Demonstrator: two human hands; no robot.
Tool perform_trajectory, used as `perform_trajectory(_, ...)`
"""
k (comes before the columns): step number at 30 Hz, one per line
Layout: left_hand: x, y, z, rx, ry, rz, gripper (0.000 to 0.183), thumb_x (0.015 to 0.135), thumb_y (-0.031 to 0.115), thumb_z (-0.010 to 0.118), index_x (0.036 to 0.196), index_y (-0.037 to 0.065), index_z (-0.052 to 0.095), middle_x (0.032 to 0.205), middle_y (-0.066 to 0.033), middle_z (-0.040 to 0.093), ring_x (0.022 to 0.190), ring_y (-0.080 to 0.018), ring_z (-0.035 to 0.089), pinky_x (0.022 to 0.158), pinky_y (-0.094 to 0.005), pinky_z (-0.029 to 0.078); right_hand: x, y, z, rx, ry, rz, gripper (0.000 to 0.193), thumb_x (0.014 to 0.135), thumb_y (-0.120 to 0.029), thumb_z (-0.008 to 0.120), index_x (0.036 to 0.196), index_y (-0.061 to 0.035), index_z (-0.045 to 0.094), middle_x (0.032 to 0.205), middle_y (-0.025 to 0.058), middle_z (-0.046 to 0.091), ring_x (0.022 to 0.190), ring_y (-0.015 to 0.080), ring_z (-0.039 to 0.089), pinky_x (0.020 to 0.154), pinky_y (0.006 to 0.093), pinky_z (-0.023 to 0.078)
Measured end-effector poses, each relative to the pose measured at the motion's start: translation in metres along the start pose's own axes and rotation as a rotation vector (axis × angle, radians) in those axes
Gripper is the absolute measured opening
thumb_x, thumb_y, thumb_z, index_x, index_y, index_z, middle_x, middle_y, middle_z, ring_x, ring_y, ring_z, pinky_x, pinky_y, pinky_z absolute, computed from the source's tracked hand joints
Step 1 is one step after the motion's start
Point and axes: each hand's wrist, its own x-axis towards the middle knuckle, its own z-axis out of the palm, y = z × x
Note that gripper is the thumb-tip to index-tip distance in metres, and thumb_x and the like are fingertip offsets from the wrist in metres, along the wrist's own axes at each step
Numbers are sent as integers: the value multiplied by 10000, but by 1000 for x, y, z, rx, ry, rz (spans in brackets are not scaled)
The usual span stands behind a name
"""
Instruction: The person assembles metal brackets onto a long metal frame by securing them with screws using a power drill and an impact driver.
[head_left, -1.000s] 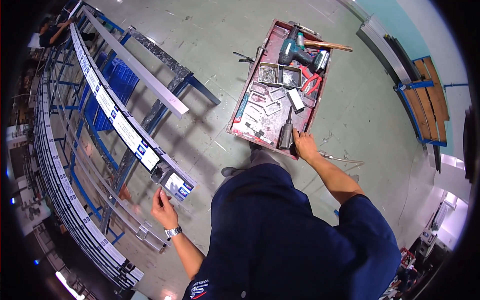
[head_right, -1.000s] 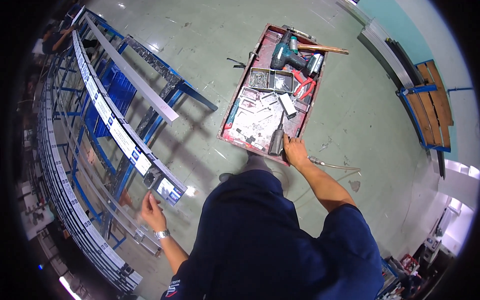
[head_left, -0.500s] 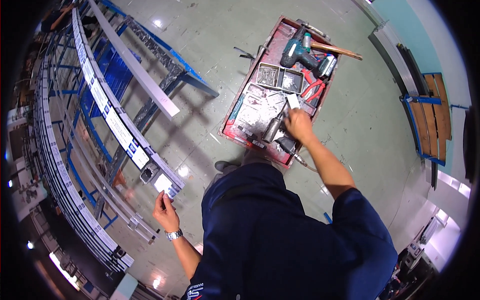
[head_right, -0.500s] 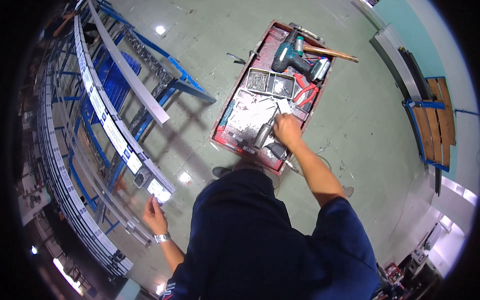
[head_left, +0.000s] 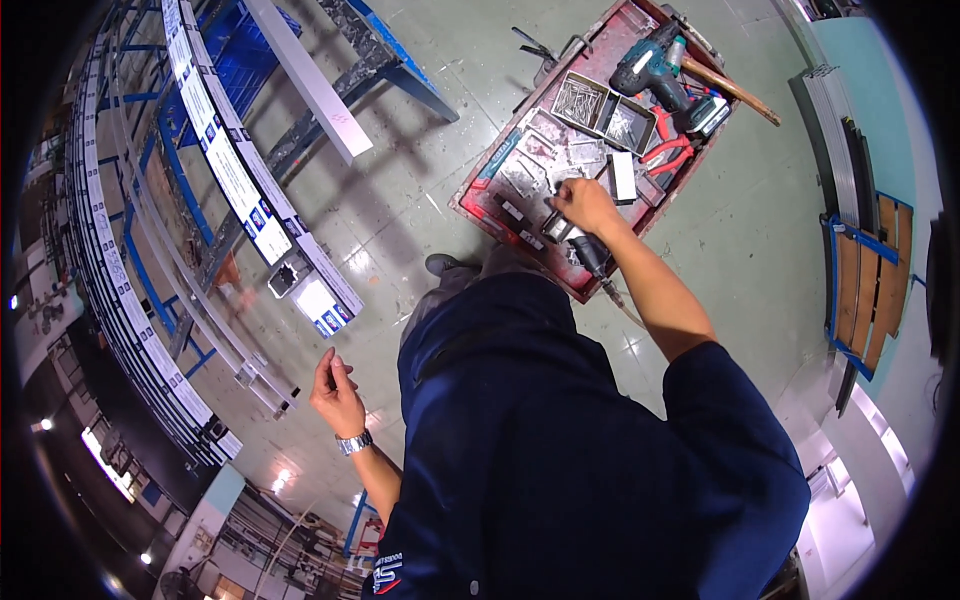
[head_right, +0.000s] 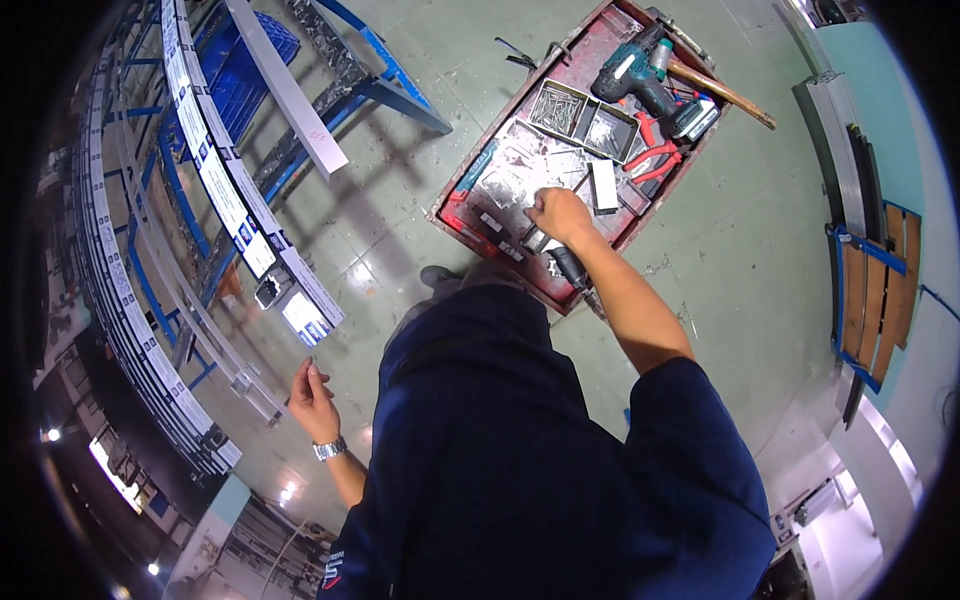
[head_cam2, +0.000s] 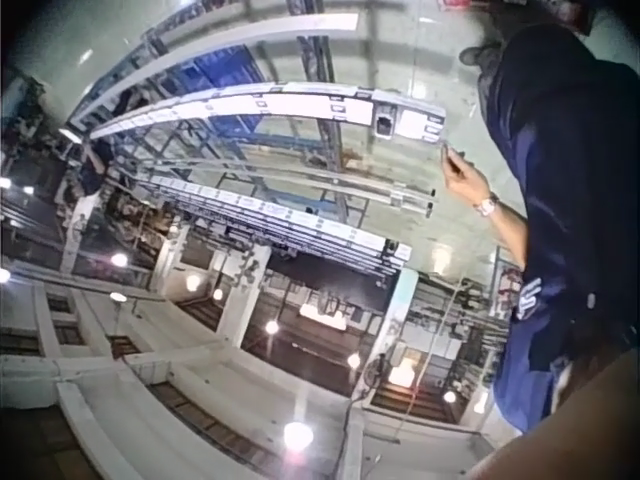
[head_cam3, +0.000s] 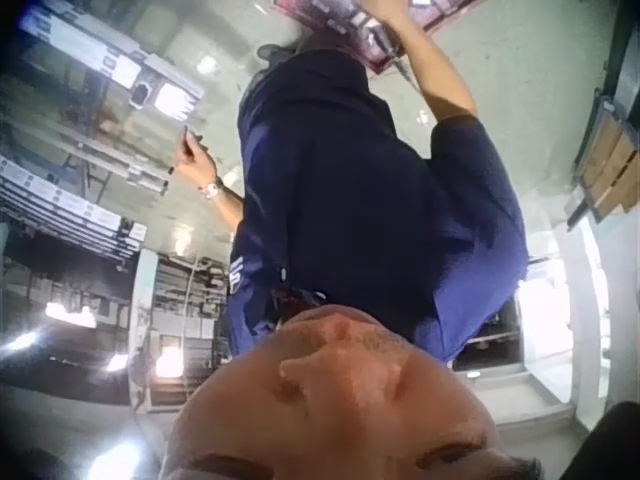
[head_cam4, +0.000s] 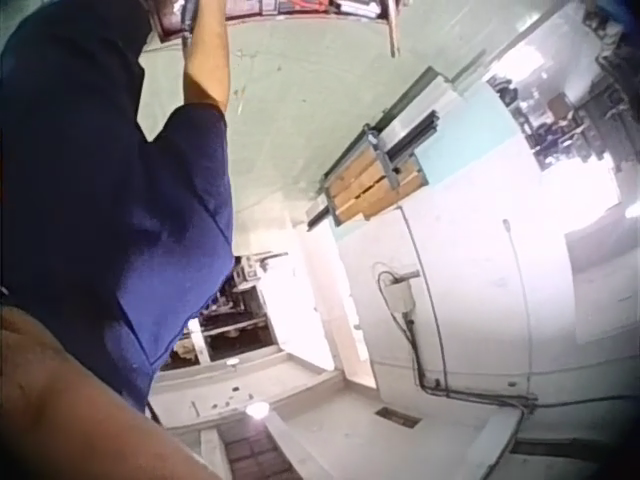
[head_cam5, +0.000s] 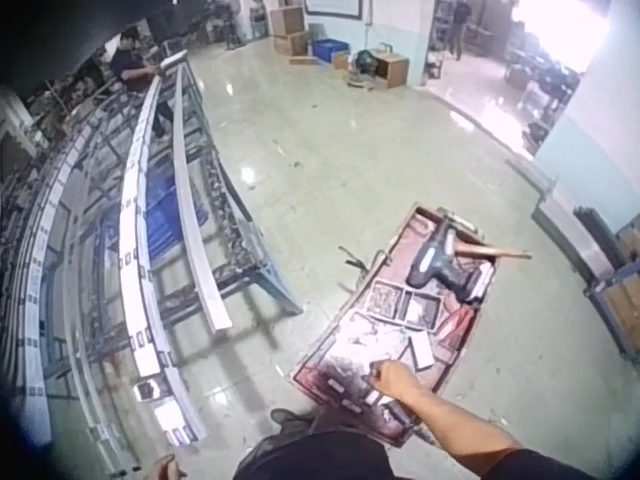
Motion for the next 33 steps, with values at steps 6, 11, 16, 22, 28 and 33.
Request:
perform_trajectory(6, -1, 0, 8, -1, -63, 4, 262, 992, 199, 623, 1149, 9, 712, 695, -64, 670, 519, -73, 529, 493, -244, 427, -83, 14, 15, -229, 171, 70, 685, 784, -485, 771, 1208, 10, 561, 1052, 273, 654, 964, 437, 642, 856, 492, 526)
perform_trajectory(11, 7, 10, 21, 6, -128, 48, 264, 990, 194, 623, 1149, 1, 708, 693, -64, 669, 522, -77, 532, 498, -244, 431, -90, 48, 29, 169, 343, 154, 580, 845, -430, 730, 1178, 26, 601, 1052, 232, 669, 990, 437, 620, 881, 486, 510)
perform_trajectory(16, 15, 22, 31, 9, -223, 132, 262, 984, 190, 628, 1136, -6, 710, 736, -70, 685, 543, -89, 570, 506, -245, 448, -59, 58, 2, -99, 670, 303, 533, 846, -399, 732, 1180, -7, 594, 1112, 197, 616, 1052, 397, 598, 902, 495, 489)
perform_trajectory(22, 17, 44, 30, 24, -261, 156, 234, 977, 170, 633, 1117, 3, 719, 779, -88, 706, 624, -113, 651, 525, -261, 484, -61, 79, -17, 0, 560, 254, 502, 831, -391, 732, 1085, 27, 623, 1088, 255, 663, 872, 443, 677, 756, 515, 549)
perform_trajectory(28, 25, 45, 40, -31, -331, 261, 195, 944, 122, 662, 1091, 8, 720, 822, -119, 714, 668, -182, 679, 617, -304, 523, -49, 53, 14, -97, 580, 400, 557, 791, -365, 791, 1116, 43, 595, 1141, 267, 612, 1005, 449, 643, 831, 515, 538)
perform_trajectory(33, 25, 30, 21, -85, -301, 314, 184, 918, 102, 691, 1085, 33, 724, 844, -126, 715, 692, -201, 680, 645, -310, 523, -55, 47, -8, -309, 669, 253, 483, 702, -291, 816, 1014, 27, 627, 1061, 226, 619, 1036, 411, 597, 899, 495, 499)
